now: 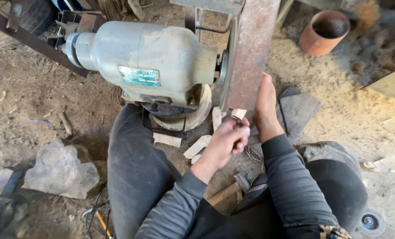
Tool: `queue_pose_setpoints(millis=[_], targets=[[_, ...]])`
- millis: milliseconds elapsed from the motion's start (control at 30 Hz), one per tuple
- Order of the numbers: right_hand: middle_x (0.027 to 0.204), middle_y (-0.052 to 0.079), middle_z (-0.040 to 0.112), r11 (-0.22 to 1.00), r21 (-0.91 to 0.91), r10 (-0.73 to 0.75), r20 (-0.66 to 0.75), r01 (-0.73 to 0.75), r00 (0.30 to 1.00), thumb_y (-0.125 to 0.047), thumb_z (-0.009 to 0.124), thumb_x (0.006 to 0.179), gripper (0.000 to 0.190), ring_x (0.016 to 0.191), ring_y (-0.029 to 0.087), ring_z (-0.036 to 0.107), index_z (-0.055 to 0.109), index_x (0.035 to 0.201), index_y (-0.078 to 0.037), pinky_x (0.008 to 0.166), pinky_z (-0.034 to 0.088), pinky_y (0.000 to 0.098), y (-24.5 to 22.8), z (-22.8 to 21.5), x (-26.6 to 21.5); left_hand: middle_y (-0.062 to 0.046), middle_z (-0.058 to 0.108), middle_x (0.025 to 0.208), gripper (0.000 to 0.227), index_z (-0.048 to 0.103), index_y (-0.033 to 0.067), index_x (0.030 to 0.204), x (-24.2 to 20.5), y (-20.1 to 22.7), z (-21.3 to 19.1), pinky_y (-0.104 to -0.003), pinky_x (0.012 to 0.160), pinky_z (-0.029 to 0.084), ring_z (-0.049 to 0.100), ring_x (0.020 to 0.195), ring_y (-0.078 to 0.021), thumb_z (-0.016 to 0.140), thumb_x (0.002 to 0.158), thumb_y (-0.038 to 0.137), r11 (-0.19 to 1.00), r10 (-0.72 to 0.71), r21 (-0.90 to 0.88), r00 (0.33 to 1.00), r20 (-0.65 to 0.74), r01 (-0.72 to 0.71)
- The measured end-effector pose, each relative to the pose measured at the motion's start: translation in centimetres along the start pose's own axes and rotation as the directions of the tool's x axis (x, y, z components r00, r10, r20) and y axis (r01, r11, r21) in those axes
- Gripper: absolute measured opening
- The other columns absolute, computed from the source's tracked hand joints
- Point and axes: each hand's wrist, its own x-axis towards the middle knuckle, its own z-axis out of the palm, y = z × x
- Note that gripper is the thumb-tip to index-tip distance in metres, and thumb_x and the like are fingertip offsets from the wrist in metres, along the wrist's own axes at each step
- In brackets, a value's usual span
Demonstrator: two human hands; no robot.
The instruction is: The person sits on the floor and uses a bench grinder to smooth and shape a small curved wooden piece. They repeatedly press the wood against the spinning wheel, rotate it to work different edges, and inspect the surface between passes.
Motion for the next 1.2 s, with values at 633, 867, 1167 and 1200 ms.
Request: queue_pose_setpoints(millis=[633, 867, 1167, 1200], targets=[[0.125, 0.025, 0.063, 0.974, 0.137, -0.219, 0.337, 0.182, 0.916, -0.035, 0.034, 0.106, 0.061, 0.097, 0.031, 0.065, 0.034, 0.158, -0.004, 0.091, 0.055, 0.0456, -12.0, -4.3, -18.8, -0.002, 0.063, 0.085, 0.040, 0.058, 0.0015, 0.125, -6.3, -2.8, 5.2, -0.022, 0.049, 0.044, 0.055, 0.064, -0.0055, 0.062, 0.101, 0.033, 0.858, 0.122, 0.491, 0.989, 0.087, -0.149], [0.129, 0.026, 0.062, 0.983, 0.110, -0.183, 0.433, 0.150, 0.883, -0.029, 0.048, 0.104, 0.051, 0.112, 0.033, 0.066, 0.037, 0.146, -0.001, 0.098, 0.055, 0.0470, -10.8, -4.5, -22.6, -0.003, 0.064, 0.089, 0.042, 0.056, 0.0035, 0.126, -8.2, -3.5, 5.8, -0.021, 0.050, 0.045, 0.058, 0.065, -0.0067, 0.057, 0.102, 0.038, 0.892, 0.116, 0.422, 0.984, 0.136, -0.163], [0.089, 0.008, 0.057, 0.971, 0.235, -0.077, 0.468, -0.041, 0.880, -0.013, 0.058, 0.099, 0.041, 0.060, 0.013, 0.052, 0.048, 0.137, -0.002, 0.050, 0.044, 0.0277, -12.0, -5.2, -23.8, -0.007, 0.071, 0.074, 0.055, 0.074, 0.0008, 0.103, -9.9, -3.2, 5.2, -0.022, 0.058, 0.050, 0.067, 0.063, -0.0092, 0.050, 0.109, 0.049, 0.508, 0.226, 0.839, 0.970, 0.088, -0.194], [0.085, 0.006, 0.057, 0.984, 0.167, -0.030, 0.460, -0.053, 0.887, -0.006, 0.061, 0.095, 0.041, 0.051, 0.008, 0.046, 0.049, 0.134, -0.003, 0.040, 0.039, 0.0237, -12.4, -5.2, -23.9, -0.006, 0.071, 0.072, 0.055, 0.073, 0.0005, 0.100, -10.1, -3.0, 5.3, -0.022, 0.060, 0.050, 0.068, 0.064, -0.0084, 0.049, 0.109, 0.050, 0.491, 0.284, 0.845, 0.956, 0.077, -0.213]])
